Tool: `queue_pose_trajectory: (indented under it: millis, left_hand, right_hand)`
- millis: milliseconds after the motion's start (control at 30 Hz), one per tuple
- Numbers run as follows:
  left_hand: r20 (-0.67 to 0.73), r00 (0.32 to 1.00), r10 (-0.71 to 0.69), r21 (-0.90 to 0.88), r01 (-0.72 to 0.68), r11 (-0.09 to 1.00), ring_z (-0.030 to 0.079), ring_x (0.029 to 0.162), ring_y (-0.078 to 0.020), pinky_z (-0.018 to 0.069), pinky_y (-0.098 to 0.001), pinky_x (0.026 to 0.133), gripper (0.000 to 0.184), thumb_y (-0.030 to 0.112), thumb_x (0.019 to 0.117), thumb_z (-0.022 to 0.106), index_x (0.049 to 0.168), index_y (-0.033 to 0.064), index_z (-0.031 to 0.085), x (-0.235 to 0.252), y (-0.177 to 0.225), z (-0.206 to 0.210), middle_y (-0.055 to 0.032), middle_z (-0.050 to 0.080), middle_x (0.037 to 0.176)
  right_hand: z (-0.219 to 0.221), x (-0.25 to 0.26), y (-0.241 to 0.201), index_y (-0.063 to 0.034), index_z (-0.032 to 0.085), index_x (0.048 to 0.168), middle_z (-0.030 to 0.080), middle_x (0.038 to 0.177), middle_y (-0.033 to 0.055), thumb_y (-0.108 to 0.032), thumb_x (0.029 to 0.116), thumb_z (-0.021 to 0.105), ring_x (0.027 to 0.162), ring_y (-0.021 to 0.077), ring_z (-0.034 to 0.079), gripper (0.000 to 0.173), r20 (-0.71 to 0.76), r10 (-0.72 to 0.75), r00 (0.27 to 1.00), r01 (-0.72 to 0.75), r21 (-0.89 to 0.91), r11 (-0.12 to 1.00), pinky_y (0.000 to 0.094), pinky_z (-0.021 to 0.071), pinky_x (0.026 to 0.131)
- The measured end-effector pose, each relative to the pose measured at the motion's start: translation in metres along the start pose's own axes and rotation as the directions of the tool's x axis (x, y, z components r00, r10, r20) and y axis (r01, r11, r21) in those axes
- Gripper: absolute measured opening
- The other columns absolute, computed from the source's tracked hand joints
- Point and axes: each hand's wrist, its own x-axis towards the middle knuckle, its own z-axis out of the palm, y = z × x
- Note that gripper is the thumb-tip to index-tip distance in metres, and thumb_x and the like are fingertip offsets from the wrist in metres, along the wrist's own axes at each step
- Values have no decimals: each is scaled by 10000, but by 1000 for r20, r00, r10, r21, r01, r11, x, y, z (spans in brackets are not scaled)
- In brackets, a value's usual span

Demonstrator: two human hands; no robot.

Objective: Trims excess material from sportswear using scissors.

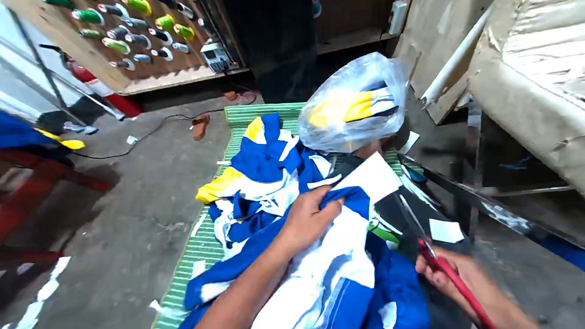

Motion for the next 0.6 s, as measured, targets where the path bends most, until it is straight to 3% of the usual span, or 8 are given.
queue_pose_trajectory:
  millis: [200, 333, 467, 600]
  left_hand:
    - [186, 982, -37, 155, 8, 988, 543, 615, -71, 455, -325, 593, 256, 292, 1015, 513, 876, 123, 645, 9, -8, 25, 41, 544, 651]
    - [133, 990, -47, 151, 26, 988, 522, 588, -59, 431, -300, 561, 239, 283, 1002, 521, 851, 136, 634, 5, -8, 20, 53, 521, 631]
    - [2, 998, -63, 87, 63, 994, 506, 551, -47, 428, -268, 526, 215, 260, 995, 526, 857, 145, 644, 3, -6, 13, 62, 508, 612]
    - [62, 997, -50, 102, 44, 994, 531, 578, -62, 443, -307, 546, 227, 279, 992, 529, 844, 145, 637, 0, -8, 20, 55, 530, 625]
  right_hand:
    - [-4, -23, 24, -166, 665, 941, 572, 725, -124, -760, 846, 626, 612, -38, 539, 602, 122, 114, 986, -134, 167, 977, 161, 465, 534]
    - [3, -8, 25, -171, 646, 910, 555, 695, -120, -769, 868, 587, 583, -34, 525, 603, 169, 54, 984, -90, 217, 972, 156, 445, 513]
    - [1, -7, 25, -193, 648, 881, 551, 685, -133, -813, 822, 592, 583, -50, 523, 625, 158, 89, 983, -112, 141, 984, 151, 450, 515]
    - [8, -3, 23, -161, 643, 898, 558, 707, -113, -799, 860, 559, 615, -40, 529, 645, 171, 29, 985, -51, 124, 991, 157, 445, 539]
